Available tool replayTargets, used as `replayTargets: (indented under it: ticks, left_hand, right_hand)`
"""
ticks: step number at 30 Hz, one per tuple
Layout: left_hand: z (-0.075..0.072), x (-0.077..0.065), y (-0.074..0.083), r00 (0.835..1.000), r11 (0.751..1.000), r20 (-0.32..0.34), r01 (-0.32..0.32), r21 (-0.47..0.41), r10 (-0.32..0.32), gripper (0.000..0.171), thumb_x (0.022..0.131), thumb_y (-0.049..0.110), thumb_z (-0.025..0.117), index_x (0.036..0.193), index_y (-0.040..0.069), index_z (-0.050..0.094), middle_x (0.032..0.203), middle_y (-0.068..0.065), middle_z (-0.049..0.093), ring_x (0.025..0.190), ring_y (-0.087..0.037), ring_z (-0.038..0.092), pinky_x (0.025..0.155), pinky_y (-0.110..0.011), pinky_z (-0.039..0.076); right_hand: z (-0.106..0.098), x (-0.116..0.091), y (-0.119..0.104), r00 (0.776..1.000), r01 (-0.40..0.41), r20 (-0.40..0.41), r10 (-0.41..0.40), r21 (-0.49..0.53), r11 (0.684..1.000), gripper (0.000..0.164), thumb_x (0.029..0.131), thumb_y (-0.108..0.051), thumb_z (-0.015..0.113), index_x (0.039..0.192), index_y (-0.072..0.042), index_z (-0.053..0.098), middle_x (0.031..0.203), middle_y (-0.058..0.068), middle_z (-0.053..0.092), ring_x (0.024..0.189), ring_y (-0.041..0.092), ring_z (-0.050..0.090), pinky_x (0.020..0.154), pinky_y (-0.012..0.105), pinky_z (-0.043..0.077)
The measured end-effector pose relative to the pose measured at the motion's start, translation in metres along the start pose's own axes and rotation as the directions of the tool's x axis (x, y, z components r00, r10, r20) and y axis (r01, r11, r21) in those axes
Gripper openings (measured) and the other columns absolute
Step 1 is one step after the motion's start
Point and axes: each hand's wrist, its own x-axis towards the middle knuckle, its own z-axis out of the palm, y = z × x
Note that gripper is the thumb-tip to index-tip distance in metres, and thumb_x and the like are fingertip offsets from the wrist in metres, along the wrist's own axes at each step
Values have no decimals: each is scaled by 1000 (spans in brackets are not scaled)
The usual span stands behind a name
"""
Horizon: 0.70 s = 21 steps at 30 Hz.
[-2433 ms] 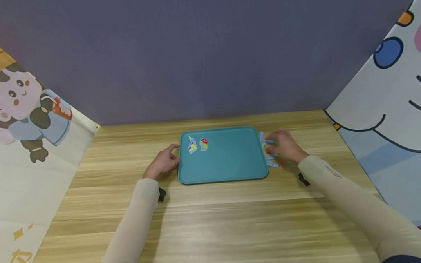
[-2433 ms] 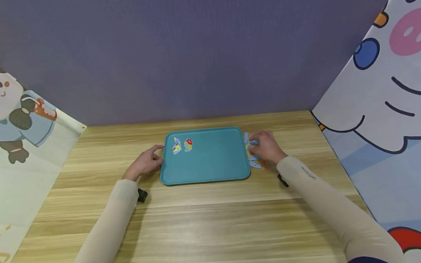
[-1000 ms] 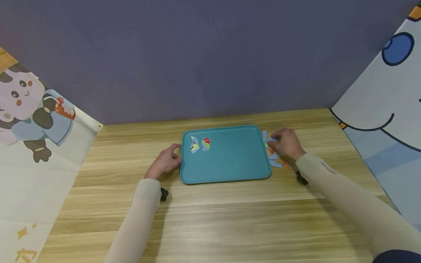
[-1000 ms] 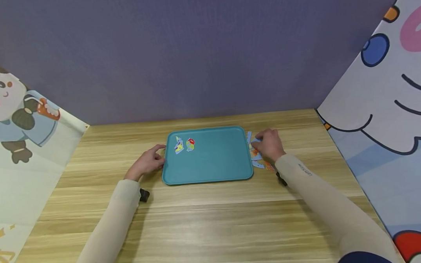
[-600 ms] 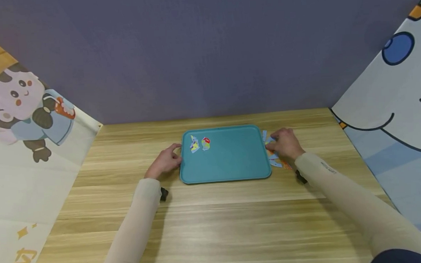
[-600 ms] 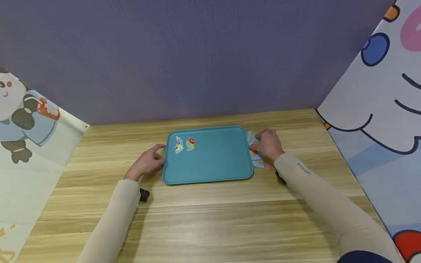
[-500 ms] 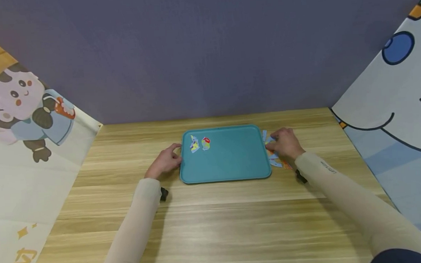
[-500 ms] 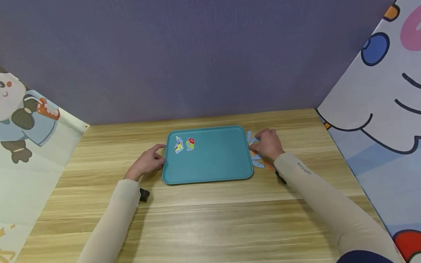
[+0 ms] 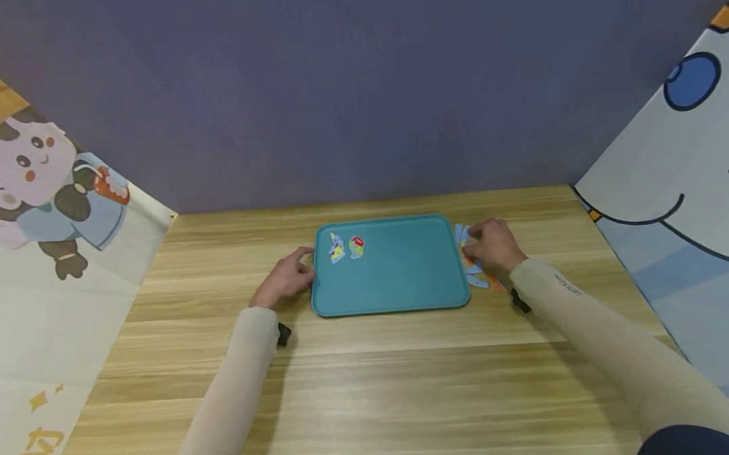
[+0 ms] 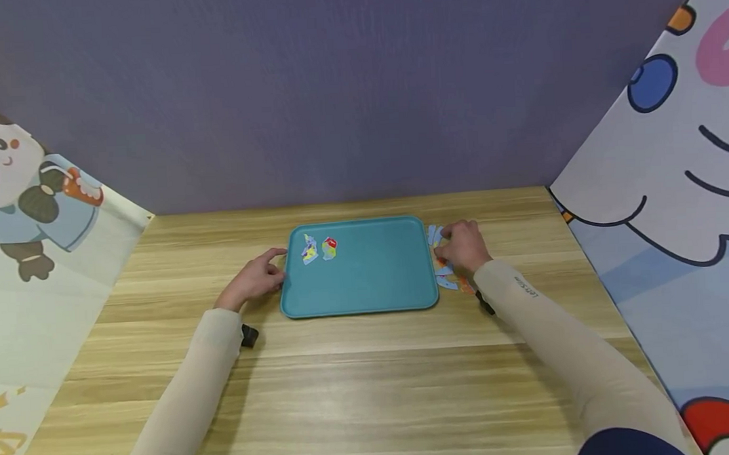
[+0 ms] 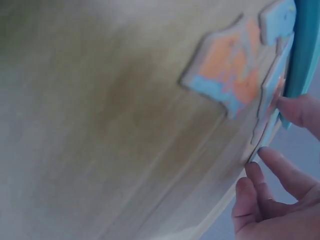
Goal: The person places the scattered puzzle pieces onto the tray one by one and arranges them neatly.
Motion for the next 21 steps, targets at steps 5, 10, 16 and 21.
replayTargets:
  ticks: [5,10,16,21]
  left_hand:
    - [1,0,0,1000,1000,-2,-1,3,1,60,88,11,55,144,9,34,90,-10,66,72,-17,61,65,-30,47]
    - [0,0,0,1000,1000,-7,-1,7,1,60,87,11,55,144,9,34,87,-10,66,70,-17,60,63,-30,46]
    - [0,-1,0,1000,1000,-4,8,4,-8,61,87,10,55,144,8,33,87,-10,66,69,-17,60,63,-30,46]
    - [1,-1,-1,1000,1000,-6,7,3,-7,61,87,10,56,144,9,34,87,-10,66,70,-17,61,65,-31,47]
  right_hand:
    - [-3,0,0,998,-62,-1,63,93,994,48,79,-15,67,120,9,59,102,21,66,96,36,60,89,48,44]
    - [-9,5,-3,995,-46,-78,54,105,993,42,77,-18,69,113,4,64,116,22,60,109,37,52,91,48,42]
    - [-14,8,-14,993,7,-119,3,77,997,41,77,-20,70,111,2,67,120,20,60,116,39,47,99,49,34]
    - [-12,7,-28,997,18,-72,-11,94,995,42,80,-22,71,114,2,65,122,21,56,110,38,46,96,52,34]
